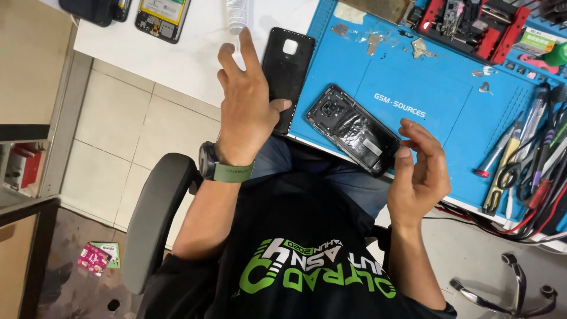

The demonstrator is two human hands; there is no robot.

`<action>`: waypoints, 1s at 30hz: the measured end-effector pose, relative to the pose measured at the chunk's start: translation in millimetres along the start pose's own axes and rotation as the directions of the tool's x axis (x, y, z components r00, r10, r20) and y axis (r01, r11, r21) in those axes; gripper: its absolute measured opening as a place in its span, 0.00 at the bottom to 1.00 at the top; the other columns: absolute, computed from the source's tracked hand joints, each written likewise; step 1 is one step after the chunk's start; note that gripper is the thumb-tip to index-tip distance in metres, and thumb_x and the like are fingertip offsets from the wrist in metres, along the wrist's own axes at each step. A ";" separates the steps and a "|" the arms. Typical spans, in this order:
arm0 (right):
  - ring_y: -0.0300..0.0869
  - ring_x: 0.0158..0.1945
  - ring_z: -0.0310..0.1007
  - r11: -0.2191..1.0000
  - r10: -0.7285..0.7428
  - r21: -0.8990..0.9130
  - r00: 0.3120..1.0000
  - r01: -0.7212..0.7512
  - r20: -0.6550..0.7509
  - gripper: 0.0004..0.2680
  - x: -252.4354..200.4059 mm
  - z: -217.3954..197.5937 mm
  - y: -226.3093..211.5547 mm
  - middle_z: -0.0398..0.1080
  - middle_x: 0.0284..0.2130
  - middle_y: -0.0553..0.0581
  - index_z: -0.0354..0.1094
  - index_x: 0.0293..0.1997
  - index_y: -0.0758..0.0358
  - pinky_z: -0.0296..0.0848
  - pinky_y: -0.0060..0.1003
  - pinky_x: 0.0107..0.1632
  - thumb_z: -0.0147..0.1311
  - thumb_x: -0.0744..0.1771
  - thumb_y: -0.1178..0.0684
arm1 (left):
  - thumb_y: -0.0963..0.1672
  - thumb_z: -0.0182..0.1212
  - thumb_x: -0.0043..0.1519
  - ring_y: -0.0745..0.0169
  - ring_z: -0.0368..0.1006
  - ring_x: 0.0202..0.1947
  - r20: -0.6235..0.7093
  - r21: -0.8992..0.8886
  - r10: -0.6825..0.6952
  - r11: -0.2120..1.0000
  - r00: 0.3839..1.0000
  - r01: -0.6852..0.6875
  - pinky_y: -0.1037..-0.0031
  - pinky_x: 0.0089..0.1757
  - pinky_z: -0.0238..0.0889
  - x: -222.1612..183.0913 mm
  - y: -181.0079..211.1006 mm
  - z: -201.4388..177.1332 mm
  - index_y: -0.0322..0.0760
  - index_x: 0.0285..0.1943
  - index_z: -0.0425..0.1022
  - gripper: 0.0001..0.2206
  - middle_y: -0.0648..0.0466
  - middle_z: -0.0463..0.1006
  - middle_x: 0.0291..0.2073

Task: The person cleans the back cover of a mobile phone and then secures it to the phone body using several rubber bands.

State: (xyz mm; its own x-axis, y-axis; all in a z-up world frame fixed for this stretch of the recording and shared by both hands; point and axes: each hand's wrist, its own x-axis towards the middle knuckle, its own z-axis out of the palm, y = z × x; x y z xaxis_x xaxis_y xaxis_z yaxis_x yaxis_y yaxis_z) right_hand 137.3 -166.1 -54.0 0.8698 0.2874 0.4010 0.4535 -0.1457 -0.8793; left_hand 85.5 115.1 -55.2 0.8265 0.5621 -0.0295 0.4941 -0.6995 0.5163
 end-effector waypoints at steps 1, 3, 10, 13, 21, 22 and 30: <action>0.65 0.67 0.76 1.000 -0.002 0.006 1.000 0.002 -0.002 0.10 -1.3 -2.7 1.4 0.73 0.56 0.75 0.67 0.61 0.77 0.81 0.52 0.68 0.49 0.78 0.55 | 0.40 0.91 0.52 0.19 0.67 0.59 -0.004 0.005 0.000 1.000 1.000 0.000 0.47 0.44 0.78 0.6 -2.1 -0.2 0.32 0.86 0.36 0.62 0.24 0.49 0.75; 0.64 0.66 0.76 0.999 0.032 0.021 0.999 -0.032 -0.010 0.11 -5.2 -7.5 3.8 0.73 0.57 0.75 0.67 0.61 0.77 0.80 0.52 0.69 0.49 0.78 0.54 | 0.41 0.93 0.52 0.16 0.66 0.59 0.038 -0.090 -0.022 0.996 0.999 0.025 0.39 0.58 0.69 2.0 -6.8 -0.7 0.33 0.87 0.33 0.65 0.28 0.49 0.72; 0.66 0.67 0.76 0.999 0.039 0.024 0.999 -0.038 -0.033 0.10 -10.5 -21.6 8.3 0.72 0.57 0.77 0.67 0.62 0.78 0.81 0.53 0.67 0.48 0.78 0.57 | 0.39 0.71 0.61 0.49 0.84 0.42 0.371 -0.266 -0.171 0.922 0.913 0.281 0.58 0.45 0.79 16.6 9.4 -46.2 0.42 0.86 0.30 0.51 0.46 0.86 0.50; 0.65 0.65 0.77 0.999 0.052 0.011 0.997 -0.051 -0.057 0.09 -10.6 -23.9 7.7 0.73 0.57 0.76 0.67 0.61 0.77 0.78 0.47 0.61 0.49 0.78 0.58 | 0.42 0.69 0.62 0.48 0.78 0.51 0.462 -0.288 -0.126 0.915 0.878 0.284 0.56 0.51 0.72 19.9 3.9 -52.6 0.45 0.82 0.47 0.41 0.40 0.80 0.54; 0.62 0.55 0.81 0.998 -0.042 0.045 0.978 0.052 -0.204 0.10 -11.7 -9.0 2.0 0.74 0.50 0.77 0.63 0.65 0.71 0.82 0.48 0.56 0.51 0.78 0.56 | 0.38 0.72 0.65 0.54 0.81 0.58 0.204 -0.915 0.367 0.401 0.908 0.043 0.60 0.62 0.78 -4.7 49.2 -64.2 0.40 0.67 0.69 0.22 0.53 0.81 0.55; 0.62 0.55 0.81 0.998 -0.049 0.024 0.975 0.055 -0.217 0.10 -12.3 -5.8 0.9 0.74 0.50 0.77 0.63 0.65 0.71 0.82 0.48 0.56 0.51 0.78 0.56 | 0.38 0.72 0.65 0.54 0.81 0.58 0.206 -0.920 0.387 0.389 0.899 0.043 0.60 0.62 0.78 -5.9 64.9 -73.5 0.40 0.67 0.69 0.22 0.53 0.81 0.55; 0.45 0.31 0.73 0.902 0.182 0.432 0.932 -0.031 -0.314 0.10 -24.3 -4.4 -45.2 0.71 0.27 0.59 0.71 0.46 0.62 0.76 0.39 0.43 0.61 0.74 0.46 | 0.34 0.66 0.72 0.66 0.73 0.38 0.110 -0.955 0.440 0.295 0.891 -0.028 0.75 0.39 0.71 -24.2 137.3 -117.1 0.38 0.66 0.63 0.19 0.55 0.75 0.39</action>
State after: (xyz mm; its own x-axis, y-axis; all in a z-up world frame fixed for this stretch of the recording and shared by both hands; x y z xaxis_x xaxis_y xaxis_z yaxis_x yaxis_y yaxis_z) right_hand 96.6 -170.7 -22.8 0.9540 -0.0560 0.2944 0.2984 0.2683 -0.9159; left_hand 101.7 57.1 116.6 0.9837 0.1447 0.1069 -0.1349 0.1997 0.9705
